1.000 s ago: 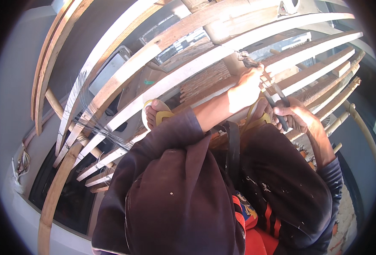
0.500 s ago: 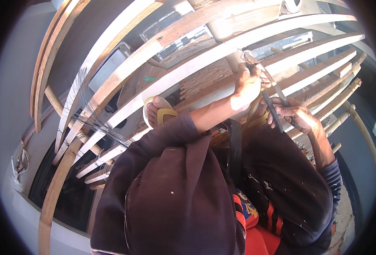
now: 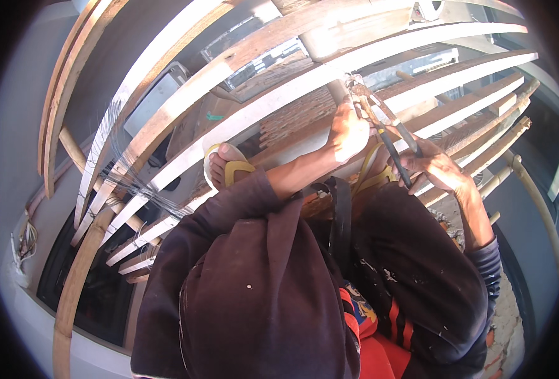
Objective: The person is assembling a wooden structure, likely a bed frame, by securing wooden slats to a frame using wire and pliers. They repeatedly wrap wire around the joints and twist it tight to fasten the components together.
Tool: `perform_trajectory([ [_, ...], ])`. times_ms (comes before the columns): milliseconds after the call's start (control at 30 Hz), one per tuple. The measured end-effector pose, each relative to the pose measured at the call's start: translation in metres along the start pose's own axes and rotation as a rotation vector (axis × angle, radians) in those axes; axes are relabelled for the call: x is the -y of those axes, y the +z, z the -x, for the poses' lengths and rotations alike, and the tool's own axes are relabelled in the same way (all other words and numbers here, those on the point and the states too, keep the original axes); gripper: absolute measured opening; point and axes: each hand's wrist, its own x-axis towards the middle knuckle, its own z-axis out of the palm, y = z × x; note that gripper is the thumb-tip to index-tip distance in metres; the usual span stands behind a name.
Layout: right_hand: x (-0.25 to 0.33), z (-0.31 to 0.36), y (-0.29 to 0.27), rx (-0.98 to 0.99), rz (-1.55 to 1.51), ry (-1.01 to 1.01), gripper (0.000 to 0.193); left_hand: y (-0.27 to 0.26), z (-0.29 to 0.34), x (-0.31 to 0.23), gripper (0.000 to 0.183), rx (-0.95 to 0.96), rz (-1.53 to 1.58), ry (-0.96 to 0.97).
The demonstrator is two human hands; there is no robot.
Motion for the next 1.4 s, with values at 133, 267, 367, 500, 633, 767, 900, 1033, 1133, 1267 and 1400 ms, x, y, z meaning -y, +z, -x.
perform_trajectory([
  [133,-0.011,-0.01,0.003,-0.065,0.105,-0.084,0.055,0.009,-0.011,0.027,0.023,-0.03,0.355,-0.03],
  [267,-0.04,-0.017,0.009,-0.085,-0.196,0.0,0.036,-0.009,0.005,-0.016,0.019,0.065,-0.036,-0.033],
  [367,-0.044,-0.028,0.018,-0.117,-0.128,0.084,0.025,-0.005,0.002,-0.008,0.02,0.034,0.123,-0.016],
  [500,-0.042,-0.031,0.022,0.098,-0.562,0.194,0.024,-0.012,0.007,-0.034,0.014,0.034,0.289,-0.031],
  [633,-0.043,-0.017,0.021,0.376,-0.824,0.119,0.029,-0.028,0.02,-0.058,0.017,0.143,0.305,-0.098],
  [767,-0.047,-0.01,0.01,0.235,-0.494,0.047,0.036,-0.049,0.026,-0.061,0.033,0.311,-0.053,-0.063],
  [900,-0.036,-0.005,0.015,0.189,-0.462,0.001,0.06,-0.059,0.028,-0.051,0.031,0.265,-0.158,-0.143],
  [1033,-0.034,0.002,0.011,0.164,-0.378,-0.11,0.068,-0.07,0.026,-0.073,0.027,0.088,-0.681,0.115],
  [1133,-0.015,0.009,-0.002,0.078,-0.118,-0.082,0.071,-0.078,0.013,-0.076,0.03,0.096,-0.896,0.253],
  [1267,-0.002,0.013,0.001,0.063,-0.083,-0.032,0.069,-0.079,0.015,-0.084,0.031,0.056,-0.653,0.099],
  [1400,0.002,0.017,0.003,0.147,-0.172,0.032,0.064,-0.08,0.013,-0.068,0.033,0.078,-0.633,0.129],
])
